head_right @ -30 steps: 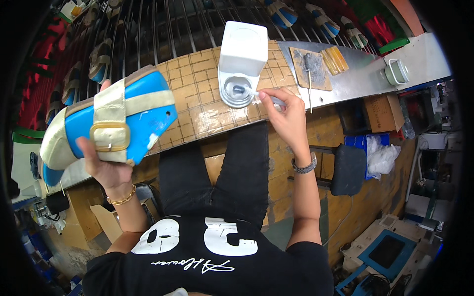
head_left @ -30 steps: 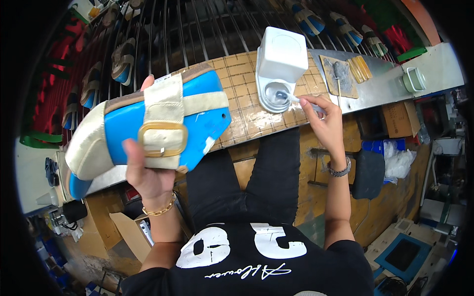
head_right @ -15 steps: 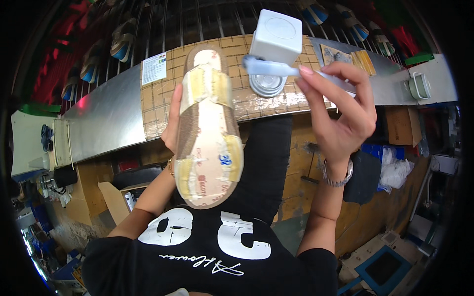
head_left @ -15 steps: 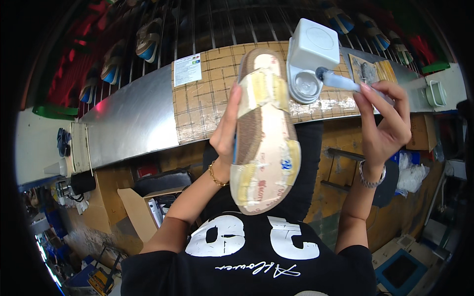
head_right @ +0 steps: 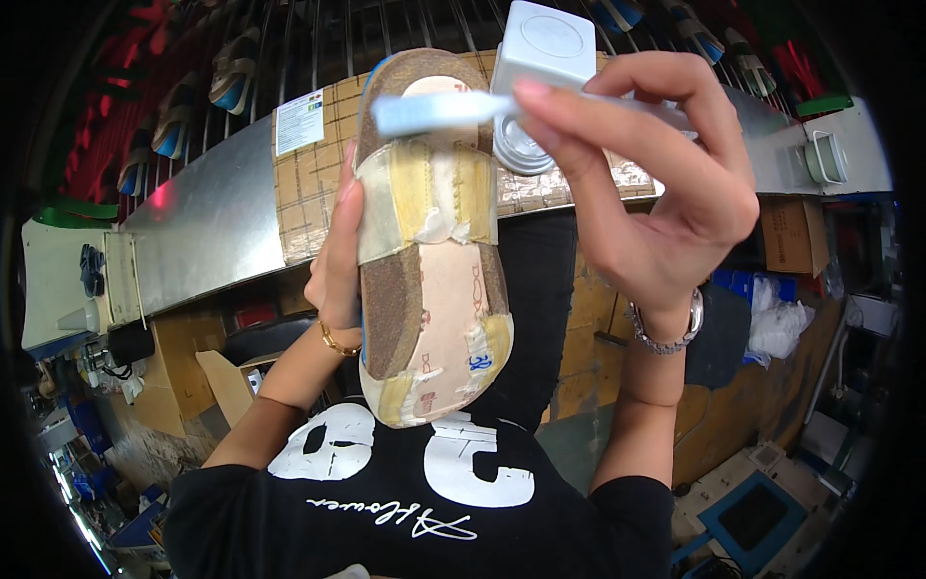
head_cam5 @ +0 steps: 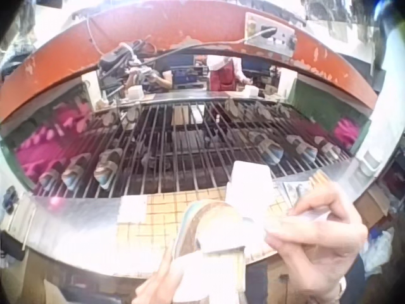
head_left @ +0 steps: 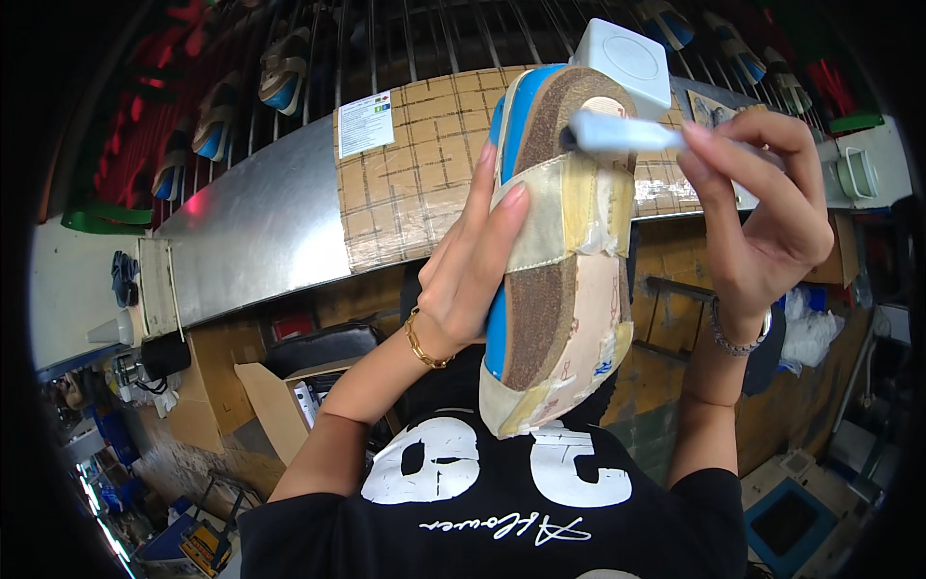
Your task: The person holds a shoe with a taped sole and repeatedly applies a white adhesive from a container onto the sole using a brush. The shoe is rotated to cover different areas of the sole. The task continues throughout the clip without a visible final state.
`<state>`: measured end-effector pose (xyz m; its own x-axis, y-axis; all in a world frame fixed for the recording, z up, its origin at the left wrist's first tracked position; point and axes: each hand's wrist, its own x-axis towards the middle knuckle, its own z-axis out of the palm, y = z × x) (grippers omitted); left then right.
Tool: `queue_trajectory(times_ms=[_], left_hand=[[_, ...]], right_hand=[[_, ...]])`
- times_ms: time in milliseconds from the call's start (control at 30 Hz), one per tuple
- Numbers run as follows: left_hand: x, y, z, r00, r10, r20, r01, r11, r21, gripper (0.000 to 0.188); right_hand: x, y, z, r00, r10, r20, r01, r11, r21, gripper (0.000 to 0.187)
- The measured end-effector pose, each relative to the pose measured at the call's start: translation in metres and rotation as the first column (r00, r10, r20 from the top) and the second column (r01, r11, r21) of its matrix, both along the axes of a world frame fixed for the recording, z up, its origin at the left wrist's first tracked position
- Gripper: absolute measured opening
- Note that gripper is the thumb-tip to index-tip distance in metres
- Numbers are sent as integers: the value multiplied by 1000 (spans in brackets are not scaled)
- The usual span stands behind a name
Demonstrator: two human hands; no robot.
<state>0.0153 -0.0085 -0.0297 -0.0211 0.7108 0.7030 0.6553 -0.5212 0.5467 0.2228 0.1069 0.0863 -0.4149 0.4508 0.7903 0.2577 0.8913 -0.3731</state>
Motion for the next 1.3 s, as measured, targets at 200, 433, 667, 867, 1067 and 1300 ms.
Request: queue_trajectory(times_ms=[200, 433, 667, 867, 1067, 1300], left_hand=[[-3, -6, 6, 1000, -31, 5, 31, 998, -59, 65], [-4, -10, 10, 999, -42, 8, 43, 995, -88, 66], [-6, -12, 12, 1000, -4, -14, 3, 996, -89, 67], [-3, -4, 11, 999, 41, 1, -41, 998, -54, 69], [-10, -2, 14, 997, 71, 12, -71, 997, -25, 71], [-11, 3, 14, 996, 80, 32, -80, 997, 2, 74]], right_hand=[[8, -6, 6, 995, 70, 68, -67, 997, -48, 28], [16, -7, 7, 979, 149, 142, -135, 986, -102, 32], [21, -10, 14, 945, 267, 188, -221, 947, -235, 30], [1, -15, 2, 994, 99, -41, -107, 930, -352, 22], [0, -44, 2, 994, 95, -57, -111, 857, -502, 17], [-10, -45, 3, 997, -69, 41, 75, 985, -156, 26]])
